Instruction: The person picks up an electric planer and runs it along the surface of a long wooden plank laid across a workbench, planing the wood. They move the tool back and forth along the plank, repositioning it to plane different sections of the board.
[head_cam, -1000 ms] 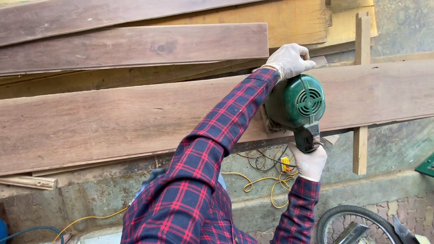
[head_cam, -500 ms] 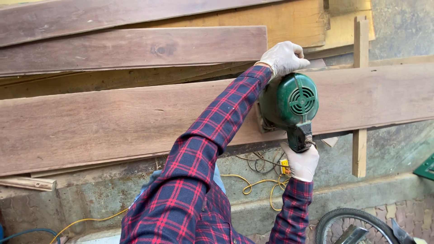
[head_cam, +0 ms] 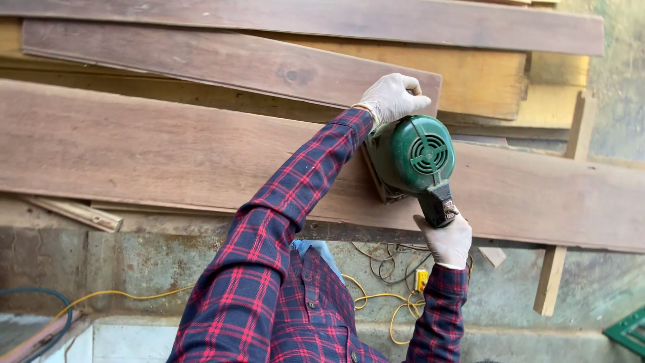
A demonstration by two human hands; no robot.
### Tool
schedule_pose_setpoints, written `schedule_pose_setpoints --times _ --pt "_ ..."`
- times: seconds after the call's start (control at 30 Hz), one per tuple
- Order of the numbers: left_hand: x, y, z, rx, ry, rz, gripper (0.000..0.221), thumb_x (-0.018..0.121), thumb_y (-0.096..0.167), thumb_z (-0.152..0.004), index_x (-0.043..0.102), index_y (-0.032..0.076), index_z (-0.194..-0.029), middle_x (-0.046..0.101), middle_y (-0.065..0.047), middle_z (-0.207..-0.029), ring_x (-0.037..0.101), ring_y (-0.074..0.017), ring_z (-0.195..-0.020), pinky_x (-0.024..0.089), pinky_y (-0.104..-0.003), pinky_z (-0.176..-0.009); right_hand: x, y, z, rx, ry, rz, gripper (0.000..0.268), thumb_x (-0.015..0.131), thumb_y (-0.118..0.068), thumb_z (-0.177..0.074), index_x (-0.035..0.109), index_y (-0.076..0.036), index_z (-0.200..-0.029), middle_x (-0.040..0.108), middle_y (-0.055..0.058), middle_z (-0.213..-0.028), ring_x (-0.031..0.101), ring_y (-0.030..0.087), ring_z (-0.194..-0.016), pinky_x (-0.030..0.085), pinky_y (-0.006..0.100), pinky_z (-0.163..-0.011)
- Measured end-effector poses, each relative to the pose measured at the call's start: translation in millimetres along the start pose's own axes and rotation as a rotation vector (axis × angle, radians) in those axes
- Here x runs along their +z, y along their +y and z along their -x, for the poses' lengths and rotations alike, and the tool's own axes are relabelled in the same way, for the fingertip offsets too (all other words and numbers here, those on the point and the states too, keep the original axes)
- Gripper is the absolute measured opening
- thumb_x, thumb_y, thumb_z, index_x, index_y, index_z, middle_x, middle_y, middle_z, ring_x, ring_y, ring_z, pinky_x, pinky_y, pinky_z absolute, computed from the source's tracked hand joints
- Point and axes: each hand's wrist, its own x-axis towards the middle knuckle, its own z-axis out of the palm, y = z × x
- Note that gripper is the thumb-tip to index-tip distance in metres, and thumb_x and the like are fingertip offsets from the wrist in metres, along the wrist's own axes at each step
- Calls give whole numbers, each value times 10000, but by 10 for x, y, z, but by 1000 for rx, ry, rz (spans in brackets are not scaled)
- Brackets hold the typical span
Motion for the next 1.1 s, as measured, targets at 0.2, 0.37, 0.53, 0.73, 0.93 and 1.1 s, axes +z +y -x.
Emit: schedule_pose_setpoints --times 0.2,0.37,0.53,0.73,0.93,1.1 --pt "-631 -269 336 -58 148 55 308 746 415 -777 781 115 -841 775 -59 -880 718 -182 -823 543 -338 -803 259 -451 -4 -121 -64 26 492 912 -285 -681 739 -66 -1085 767 154 -931 737 282 -824 546 384 -780" --pt "-1125 -609 624 -93 245 68 315 760 411 -796 764 98 -829 759 -63 -877 714 -184 -829 550 -330 -803 498 -832 72 -159 -156 85 503 911 -288 -682 741 -89 -1111 771 165 -947 743 302 -867 546 399 -794" --pt "-1496 -840 915 -106 352 109 312 768 401 -792 764 91 -815 746 -62 -862 704 -179 -817 548 -333 -789 761 -1124 184 -227 -200 97 514 908 -294 -688 737 -94 -1129 772 164 -957 748 299 -884 550 399 -803" --pt "-1826 -1067 1256 -128 415 180 300 766 379 -794 759 79 -809 741 -53 -787 692 -157 -760 562 -320 -750 974 -1434 408 -251 -267 115 503 902 -297 -701 740 -109 -1138 783 137 -979 754 275 -893 553 390 -813" --pt "-2091 -1261 1709 -141 433 201 301 762 373 -808 760 72 -814 730 -31 -718 677 -129 -692 571 -305 -685 1121 -1636 636 -315 -310 147 507 897 -291 -708 732 -127 -1158 782 127 -987 756 267 -902 558 385 -813" --pt "-2182 -1467 1999 -70 465 207 272 758 340 -813 774 69 -833 762 -7 -733 720 -94 -684 591 -273 -648 1213 -1749 892 -374 -333 137 460 876 -303 -722 713 -116 -1109 772 142 -943 756 304 -868 567 401 -781"
